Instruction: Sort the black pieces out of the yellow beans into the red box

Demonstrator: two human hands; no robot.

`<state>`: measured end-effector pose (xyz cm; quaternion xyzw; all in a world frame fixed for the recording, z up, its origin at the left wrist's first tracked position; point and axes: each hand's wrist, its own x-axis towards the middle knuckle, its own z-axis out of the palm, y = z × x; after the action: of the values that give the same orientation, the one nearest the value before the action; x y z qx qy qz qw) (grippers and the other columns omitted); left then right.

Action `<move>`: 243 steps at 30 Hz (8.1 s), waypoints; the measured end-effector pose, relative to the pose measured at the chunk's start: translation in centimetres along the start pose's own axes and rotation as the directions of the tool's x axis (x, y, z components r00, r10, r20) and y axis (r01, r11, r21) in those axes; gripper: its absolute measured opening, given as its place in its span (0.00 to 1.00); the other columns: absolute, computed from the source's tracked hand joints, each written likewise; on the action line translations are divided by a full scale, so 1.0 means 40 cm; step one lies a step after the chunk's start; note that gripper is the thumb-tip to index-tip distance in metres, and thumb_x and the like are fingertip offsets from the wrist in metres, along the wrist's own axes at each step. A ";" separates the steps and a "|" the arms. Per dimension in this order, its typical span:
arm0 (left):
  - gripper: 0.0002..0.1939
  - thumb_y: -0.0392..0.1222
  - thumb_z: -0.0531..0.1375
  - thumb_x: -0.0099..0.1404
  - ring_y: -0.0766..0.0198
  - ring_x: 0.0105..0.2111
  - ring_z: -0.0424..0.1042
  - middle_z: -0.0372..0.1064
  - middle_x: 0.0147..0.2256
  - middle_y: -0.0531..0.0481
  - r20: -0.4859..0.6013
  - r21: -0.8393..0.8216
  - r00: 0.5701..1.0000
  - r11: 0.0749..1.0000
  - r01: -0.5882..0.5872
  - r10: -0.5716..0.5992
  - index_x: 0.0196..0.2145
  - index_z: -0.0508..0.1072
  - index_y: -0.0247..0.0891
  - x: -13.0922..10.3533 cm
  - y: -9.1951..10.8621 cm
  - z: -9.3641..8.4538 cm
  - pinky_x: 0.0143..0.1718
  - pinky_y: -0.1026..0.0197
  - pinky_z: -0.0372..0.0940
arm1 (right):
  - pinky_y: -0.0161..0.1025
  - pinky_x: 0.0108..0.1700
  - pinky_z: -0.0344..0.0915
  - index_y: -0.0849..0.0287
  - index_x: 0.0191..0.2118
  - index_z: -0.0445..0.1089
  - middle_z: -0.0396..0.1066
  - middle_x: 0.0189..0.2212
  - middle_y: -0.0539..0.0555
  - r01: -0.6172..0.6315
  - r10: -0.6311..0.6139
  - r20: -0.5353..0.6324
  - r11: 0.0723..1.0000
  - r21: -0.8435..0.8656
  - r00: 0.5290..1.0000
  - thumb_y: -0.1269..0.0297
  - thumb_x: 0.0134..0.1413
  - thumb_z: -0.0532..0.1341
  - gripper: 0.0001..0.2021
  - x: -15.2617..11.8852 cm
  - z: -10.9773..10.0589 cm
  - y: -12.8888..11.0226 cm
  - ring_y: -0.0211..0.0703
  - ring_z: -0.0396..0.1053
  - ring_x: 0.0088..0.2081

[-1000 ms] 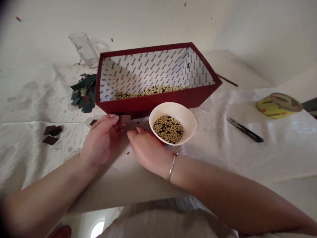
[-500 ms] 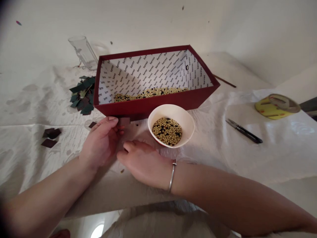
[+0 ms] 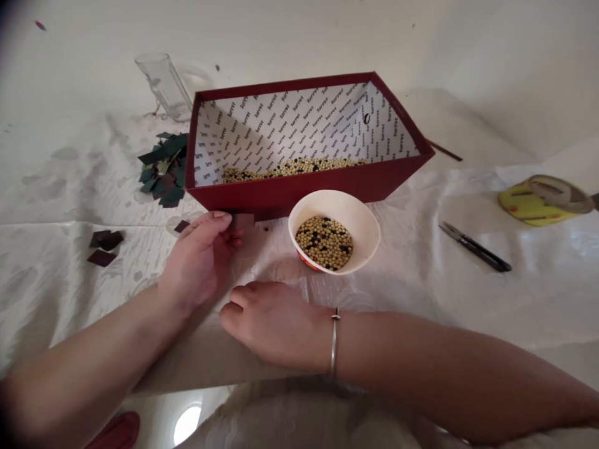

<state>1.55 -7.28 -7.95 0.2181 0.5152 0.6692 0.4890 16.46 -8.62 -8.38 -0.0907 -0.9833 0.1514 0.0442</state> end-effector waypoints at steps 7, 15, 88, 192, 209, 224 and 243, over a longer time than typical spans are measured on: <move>0.05 0.36 0.66 0.53 0.68 0.26 0.65 0.65 0.23 0.55 -0.013 -0.004 1.000 1.000 0.014 -0.014 0.23 0.73 0.38 -0.002 0.003 0.004 0.27 0.65 0.59 | 0.40 0.27 0.54 0.61 0.36 0.65 0.67 0.33 0.54 0.082 -0.082 0.001 0.990 -0.116 0.997 0.71 0.63 0.54 0.04 0.002 0.011 -0.027 0.43 0.65 0.31; 0.05 0.39 0.66 0.55 0.68 0.26 0.64 0.67 0.24 0.54 0.062 0.102 0.998 0.995 -0.014 0.007 0.25 0.74 0.38 -0.002 -0.003 -0.011 0.29 0.65 0.59 | 0.41 0.31 0.60 0.61 0.37 0.65 0.68 0.34 0.54 -0.017 -0.014 -0.176 0.985 -0.171 0.984 0.69 0.65 0.53 0.06 -0.012 -0.016 0.012 0.43 0.66 0.34; 0.13 0.47 0.70 0.54 0.68 0.28 0.62 0.65 0.25 0.53 0.484 0.359 0.748 0.883 0.304 -0.454 0.25 0.73 0.36 -0.084 0.048 0.000 0.31 0.66 0.59 | 0.38 0.28 0.57 0.58 0.24 0.67 0.64 0.26 0.47 -0.062 -0.033 -0.520 0.985 -0.164 0.854 0.70 0.58 0.60 0.10 -0.094 -0.157 0.042 0.36 0.58 0.26; 0.08 0.44 0.60 0.63 0.63 0.29 0.62 0.64 0.25 0.55 0.206 0.635 0.961 0.722 -0.273 0.182 0.28 0.71 0.40 0.044 0.019 -0.057 0.31 0.62 0.57 | 0.46 0.37 0.68 0.62 0.42 0.70 0.71 0.42 0.56 -0.203 0.150 -0.302 0.967 -0.152 0.942 0.71 0.63 0.53 0.08 -0.072 -0.112 0.010 0.47 0.67 0.37; 0.05 0.42 0.62 0.57 0.64 0.27 0.69 0.67 0.24 0.55 0.083 0.376 0.994 0.921 -0.102 0.076 0.26 0.70 0.40 0.019 0.015 -0.024 0.31 0.63 0.60 | 0.42 0.37 0.69 0.67 0.42 0.71 0.70 0.41 0.63 -0.523 0.486 -0.195 0.811 -0.263 0.852 0.80 0.57 0.52 0.13 0.017 -0.020 0.059 0.51 0.70 0.41; 0.08 0.44 0.64 0.59 0.67 0.27 0.66 0.68 0.25 0.54 0.181 0.425 0.983 0.898 -0.113 0.038 0.28 0.72 0.38 0.013 0.013 -0.029 0.29 0.64 0.57 | 0.42 0.34 0.63 0.60 0.42 0.65 0.67 0.36 0.55 -0.329 0.255 -0.328 0.924 -0.195 0.910 0.77 0.60 0.52 0.09 -0.023 -0.064 0.044 0.45 0.67 0.35; 0.08 0.39 0.63 0.58 0.70 0.25 0.58 0.64 0.22 0.53 0.386 0.394 0.842 0.893 0.218 -0.376 0.23 0.72 0.35 -0.029 0.032 -0.014 0.27 0.65 0.55 | 0.46 0.42 0.63 0.61 0.38 0.67 0.65 0.35 0.54 -0.255 0.171 -0.437 0.957 -0.139 0.883 0.74 0.62 0.53 0.06 -0.045 -0.081 0.052 0.45 0.60 0.36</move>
<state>1.06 -8.56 -6.75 0.3639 0.5207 0.4172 0.6499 18.93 -6.07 -6.05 -0.2328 -0.9445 0.0366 0.2287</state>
